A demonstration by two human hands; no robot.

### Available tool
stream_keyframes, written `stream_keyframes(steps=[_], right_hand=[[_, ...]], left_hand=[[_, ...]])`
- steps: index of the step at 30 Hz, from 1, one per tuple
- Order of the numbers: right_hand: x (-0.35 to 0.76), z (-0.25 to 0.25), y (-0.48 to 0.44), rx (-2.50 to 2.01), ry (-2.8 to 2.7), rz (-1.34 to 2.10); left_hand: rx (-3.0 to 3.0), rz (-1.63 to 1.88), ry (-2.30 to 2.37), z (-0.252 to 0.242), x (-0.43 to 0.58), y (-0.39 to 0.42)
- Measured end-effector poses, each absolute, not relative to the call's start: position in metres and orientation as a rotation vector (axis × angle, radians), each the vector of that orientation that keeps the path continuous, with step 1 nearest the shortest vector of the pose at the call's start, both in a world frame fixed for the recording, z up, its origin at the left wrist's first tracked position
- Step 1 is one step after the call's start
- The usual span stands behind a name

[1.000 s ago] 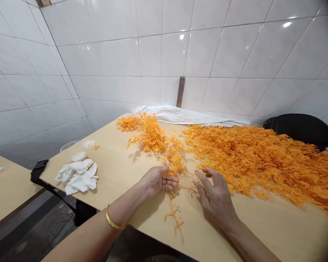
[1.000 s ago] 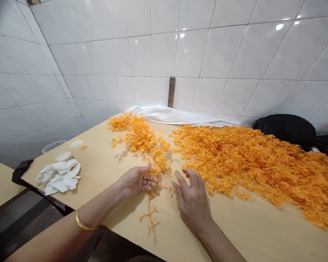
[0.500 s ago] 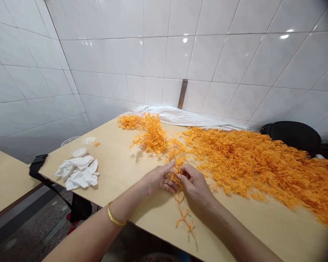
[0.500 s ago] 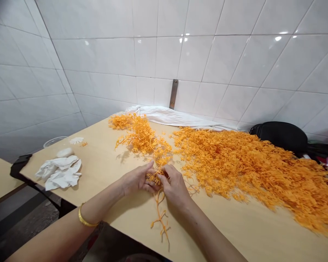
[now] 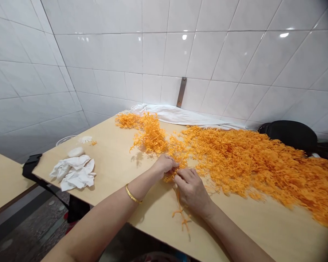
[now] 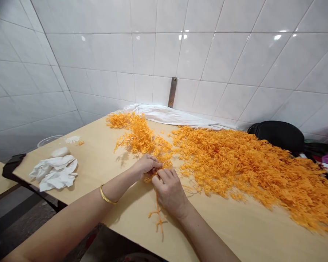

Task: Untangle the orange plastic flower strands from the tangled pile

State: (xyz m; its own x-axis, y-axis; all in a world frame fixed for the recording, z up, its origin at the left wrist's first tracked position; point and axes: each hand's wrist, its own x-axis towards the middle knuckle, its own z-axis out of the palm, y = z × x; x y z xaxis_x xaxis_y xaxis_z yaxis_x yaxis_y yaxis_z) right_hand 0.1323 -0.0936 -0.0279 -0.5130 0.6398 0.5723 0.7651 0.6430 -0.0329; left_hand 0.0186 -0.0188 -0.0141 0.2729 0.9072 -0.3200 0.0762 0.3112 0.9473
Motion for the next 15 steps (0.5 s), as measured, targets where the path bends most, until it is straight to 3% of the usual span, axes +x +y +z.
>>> stream_keyframes(steps=[6,11,15], right_hand=[[0.112,-0.011,-0.125,-0.879,-2.331,0.059],[0.13,0.004,-0.122,-1.254,-1.766,0.508],[0.146,0.004,-0.107,-1.401,-1.632,0.657]], left_hand=[[1.014,0.933,1.129,-0.02,0.008,-0.008],[0.966,0.876,1.029,-0.02,-0.004,-0.008],[0.856,0.788,0.918,-0.016,-0.008,-0.008]])
